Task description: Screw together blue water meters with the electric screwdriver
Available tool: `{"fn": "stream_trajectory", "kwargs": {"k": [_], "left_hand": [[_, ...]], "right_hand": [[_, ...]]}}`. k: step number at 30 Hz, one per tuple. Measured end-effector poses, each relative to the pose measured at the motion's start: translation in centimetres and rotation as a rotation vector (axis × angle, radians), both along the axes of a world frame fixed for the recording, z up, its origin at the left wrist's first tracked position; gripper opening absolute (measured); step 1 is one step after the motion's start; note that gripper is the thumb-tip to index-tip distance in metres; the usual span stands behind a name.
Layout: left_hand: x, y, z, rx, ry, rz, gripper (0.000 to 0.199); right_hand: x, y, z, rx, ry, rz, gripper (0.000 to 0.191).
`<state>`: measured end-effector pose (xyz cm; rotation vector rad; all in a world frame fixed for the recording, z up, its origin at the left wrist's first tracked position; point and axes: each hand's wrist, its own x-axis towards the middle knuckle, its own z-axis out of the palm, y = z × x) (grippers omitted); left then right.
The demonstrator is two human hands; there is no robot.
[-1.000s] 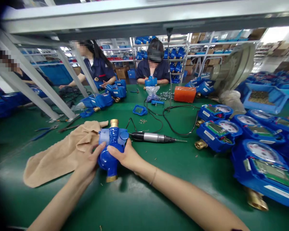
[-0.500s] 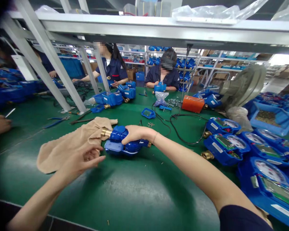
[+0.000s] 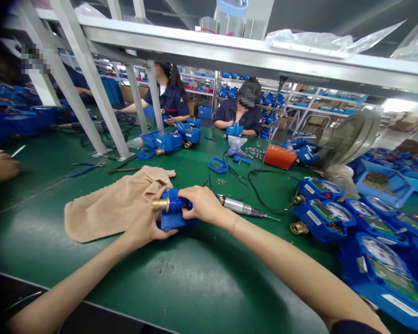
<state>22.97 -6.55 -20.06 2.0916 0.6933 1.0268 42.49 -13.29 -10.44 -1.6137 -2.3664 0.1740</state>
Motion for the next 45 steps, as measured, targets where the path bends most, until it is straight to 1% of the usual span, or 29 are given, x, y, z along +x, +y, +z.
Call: {"fn": "stream_trajectory", "kwargs": {"k": [3, 6, 9, 12, 14, 17, 20, 23, 25, 29, 32, 34, 38, 40, 41, 42, 43, 45], "left_hand": [[-0.4, -0.9, -0.6, 0.117, 0.11, 0.087, 0.121], [-0.5, -1.8, -0.7, 0.19, 0.188, 0.142, 0.124], [-0.4, -2.7, -0.5, 0.218, 0.22, 0.211, 0.119], [-0.2, -3.4, -0.5, 0.209, 0.191, 0.27, 0.111], [0.0, -3.7, -0.5, 0.191, 0.16, 0.28, 0.104], [0.0, -3.5, -0.6, 0.174, 0.129, 0.257, 0.095], [-0.2, -3.0, -0.7, 0.162, 0.12, 0.218, 0.093], [-0.2, -3.2, -0.9, 0.168, 0.12, 0.211, 0.089], [0.1, -4.0, -1.0, 0.193, 0.141, 0.266, 0.092], [1.3, -6.8, -0.6, 0.257, 0.262, 0.454, 0.103], [2.1, -8.9, 0.0, 0.264, 0.315, 0.574, 0.104], [2.3, -9.9, 0.2, 0.259, 0.319, 0.607, 0.104], [2.0, -10.9, -0.1, 0.275, 0.337, 0.608, 0.101], [1.7, -11.1, -0.2, 0.294, 0.352, 0.598, 0.1], [1.7, -11.2, -0.3, 0.306, 0.356, 0.593, 0.1], [1.6, -11.2, -0.3, 0.315, 0.358, 0.588, 0.101], [1.5, -11.2, -0.3, 0.321, 0.361, 0.587, 0.101], [1.5, -11.2, -0.3, 0.328, 0.368, 0.581, 0.102]], "right_hand": [[0.6, 0.2, -0.2, 0.023, 0.034, 0.073, 0.034], [0.8, 0.2, -0.2, 0.028, 0.061, 0.115, 0.036], [0.7, 0.0, -0.5, 0.045, 0.093, 0.09, 0.03], [0.7, -0.2, -0.9, 0.073, 0.147, 0.042, 0.026], [0.7, -0.4, -1.1, 0.079, 0.184, 0.024, 0.029], [0.8, -0.6, -1.2, 0.083, 0.229, 0.001, 0.036], [1.0, -1.0, -1.0, 0.083, 0.257, -0.025, 0.044], [1.1, -1.3, -0.8, 0.079, 0.276, -0.068, 0.045], [1.2, -1.2, -0.7, 0.08, 0.288, -0.11, 0.04], [1.3, -0.2, -0.7, 0.071, 0.291, -0.171, 0.024], [1.4, 0.7, -0.4, 0.029, 0.273, -0.122, 0.02], [1.5, 1.0, 0.1, -0.013, 0.26, -0.05, 0.022], [2.2, 0.1, 1.3, -0.086, 0.267, 0.091, 0.031], [3.0, -0.6, 2.0, -0.116, 0.321, 0.152, 0.041], [3.7, -1.0, 2.3, -0.122, 0.356, 0.15, 0.047], [4.5, -1.4, 2.6, -0.119, 0.386, 0.113, 0.051], [5.6, -1.8, 2.8, -0.107, 0.403, 0.046, 0.051], [7.9, -2.7, 2.9, -0.066, 0.378, -0.141, 0.039]]}}
